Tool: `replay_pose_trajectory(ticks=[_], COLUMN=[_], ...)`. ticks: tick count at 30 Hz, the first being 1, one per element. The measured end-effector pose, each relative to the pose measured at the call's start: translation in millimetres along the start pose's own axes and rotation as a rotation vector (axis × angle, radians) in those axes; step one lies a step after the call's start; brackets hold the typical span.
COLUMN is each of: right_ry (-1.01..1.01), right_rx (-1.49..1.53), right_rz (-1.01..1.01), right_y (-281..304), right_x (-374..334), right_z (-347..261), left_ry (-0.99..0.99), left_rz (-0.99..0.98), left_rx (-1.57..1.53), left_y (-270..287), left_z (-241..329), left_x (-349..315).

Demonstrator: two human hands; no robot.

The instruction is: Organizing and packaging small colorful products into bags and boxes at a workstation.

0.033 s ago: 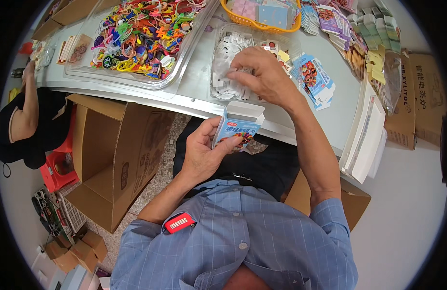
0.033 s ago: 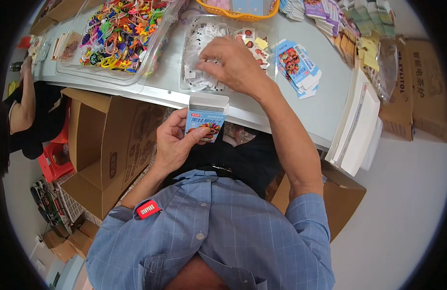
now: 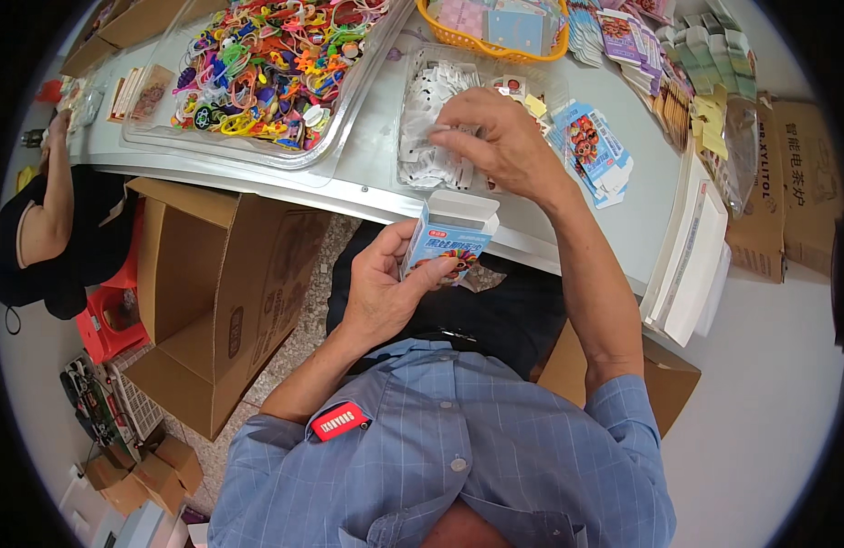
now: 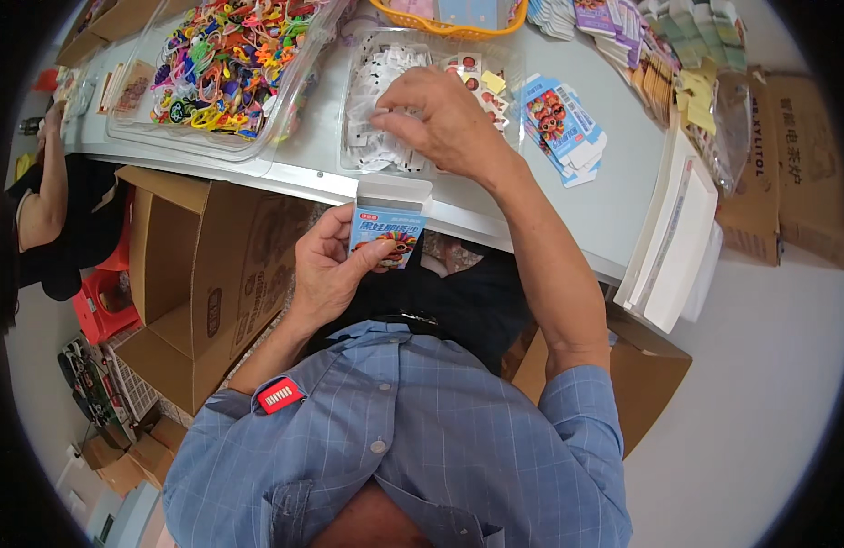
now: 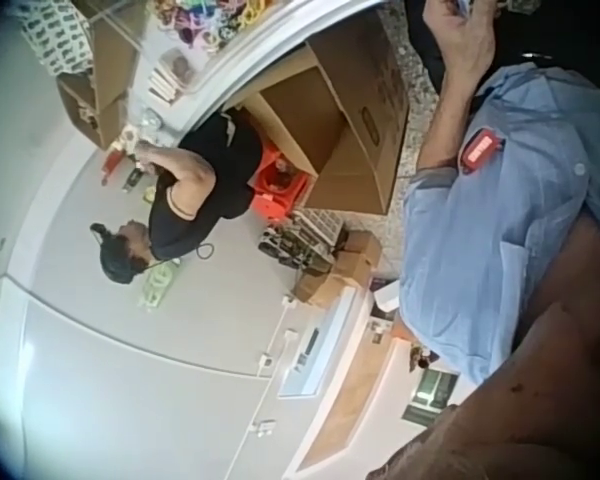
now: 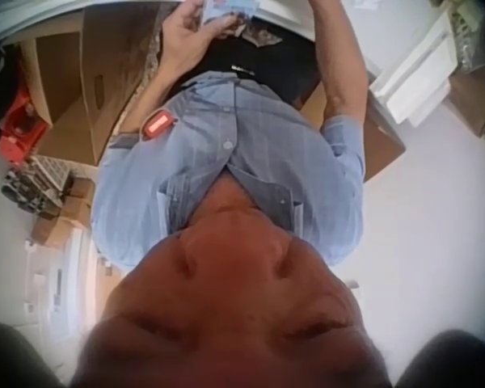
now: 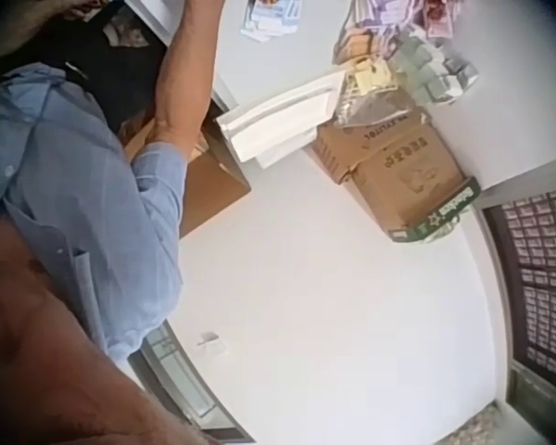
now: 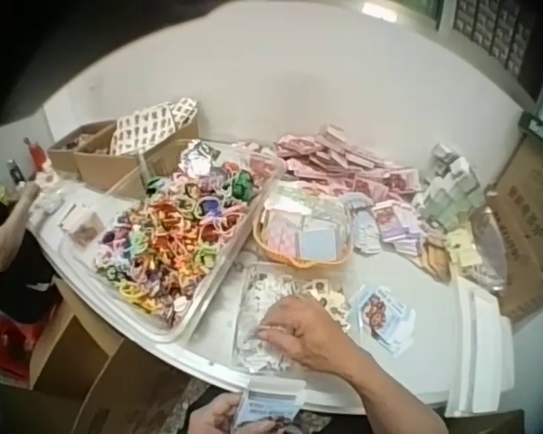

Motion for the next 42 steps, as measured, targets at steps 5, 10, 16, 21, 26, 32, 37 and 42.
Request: replay_pose_trajectory(ticks=[5, 10, 16, 21, 26, 32, 37, 42], right_ry=[-0.222, -0.151, 0.035, -0.072, -0.352, -0.289, -0.212, -0.129], right_rx=[0.380, 0.367, -0.104, 0.268, -0.267, -0.695, -0.686, -0.533], right_rz=[0.158, 0.036, -0.121, -0.093, 0.138, -0.008, 0.025, 0.161], right_y=[33.5, 58.7, 57.8, 71.7, 78.1, 32.6, 34.1, 50.5], right_x=[-8.9, -29.5, -58.9, -54.7, -29.5, 2.9, 0.0, -5.3], right_z=[13.3, -33.4, -71.1, -48.3, 35.9, 71.3, 70.0, 61.3], left_ry=[0.007, -0.018, -0.119, -0.095, -0.074, -0.086, -0.094, -0.027], left_rz=[0.021, 0.061, -0.039, -0.052, -0.045, -0.022, 0.017, 0.007], left_rx=[-0.022, 0.011, 0.170, 0.129, 0.101, 0.085, 0.066, 0.049], left_y=[1.4, 6.4, -14.1, -22.0, -21.3, -16.9, -6.9, -9.3], left_z=[5.6, 6.0, 1.4, -0.6, -0.3, 3.1, 4.4, -0.3], left_x=[4.4, 3.9, 6.7, 3.1, 3.7, 2.2, 2.0, 6.2])
Point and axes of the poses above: each hand's wrist, its own x-axis towards the middle knuckle, its own y-axis out of the back of the hand, z = x × y, the point moved 10 cm from there along x, towards the middle knuckle, and after that the axes turned 7 degrees about z, right-handed, at the moved point
